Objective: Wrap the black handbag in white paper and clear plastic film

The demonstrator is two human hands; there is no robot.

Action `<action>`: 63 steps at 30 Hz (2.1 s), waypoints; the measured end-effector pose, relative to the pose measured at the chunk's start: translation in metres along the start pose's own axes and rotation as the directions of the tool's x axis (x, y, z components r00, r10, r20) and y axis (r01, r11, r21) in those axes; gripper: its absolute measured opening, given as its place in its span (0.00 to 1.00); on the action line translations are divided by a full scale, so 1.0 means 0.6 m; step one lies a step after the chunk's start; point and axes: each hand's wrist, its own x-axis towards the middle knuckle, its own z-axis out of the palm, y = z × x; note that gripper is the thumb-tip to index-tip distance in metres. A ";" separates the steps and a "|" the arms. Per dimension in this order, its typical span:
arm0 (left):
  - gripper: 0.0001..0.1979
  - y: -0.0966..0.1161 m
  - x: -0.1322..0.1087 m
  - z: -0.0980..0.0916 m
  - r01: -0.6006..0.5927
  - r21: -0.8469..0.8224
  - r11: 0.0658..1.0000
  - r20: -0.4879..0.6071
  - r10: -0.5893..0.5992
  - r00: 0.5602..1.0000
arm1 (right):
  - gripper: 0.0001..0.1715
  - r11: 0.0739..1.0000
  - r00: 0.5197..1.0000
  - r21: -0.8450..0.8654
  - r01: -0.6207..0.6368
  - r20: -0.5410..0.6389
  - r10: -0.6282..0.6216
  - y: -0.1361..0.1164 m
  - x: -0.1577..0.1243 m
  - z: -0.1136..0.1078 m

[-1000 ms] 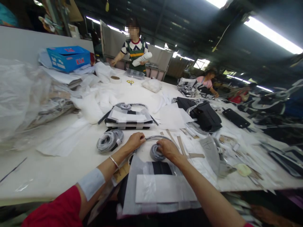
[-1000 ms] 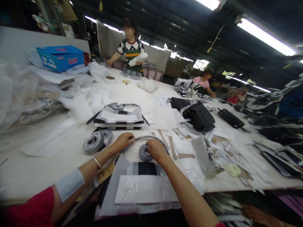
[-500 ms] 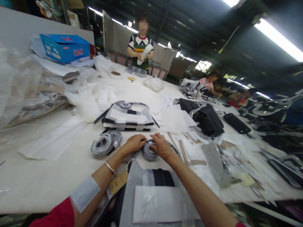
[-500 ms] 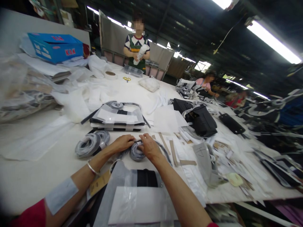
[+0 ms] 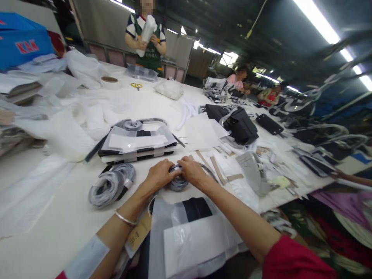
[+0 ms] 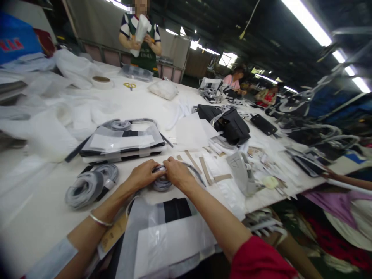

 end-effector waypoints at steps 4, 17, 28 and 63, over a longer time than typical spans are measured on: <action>0.16 -0.001 0.005 0.003 -0.004 0.050 0.999 -0.004 0.004 1.000 | 0.16 1.000 1.000 0.003 -0.002 -0.002 0.002 -0.019 0.004 0.005; 0.10 -0.001 0.011 0.008 0.024 0.068 0.997 -0.008 -0.024 1.000 | 0.14 0.954 0.951 0.116 -0.278 -0.105 0.290 0.143 -0.096 -0.056; 0.10 -0.001 0.009 0.015 0.039 0.045 0.998 -0.063 -0.036 0.997 | 0.11 0.892 0.900 -0.133 -0.432 0.004 0.436 0.286 -0.192 0.012; 0.06 0.007 0.000 0.003 0.044 -0.016 0.999 -0.044 -0.044 0.998 | 0.10 0.853 0.898 0.285 -0.436 0.082 0.432 0.104 0.021 -0.025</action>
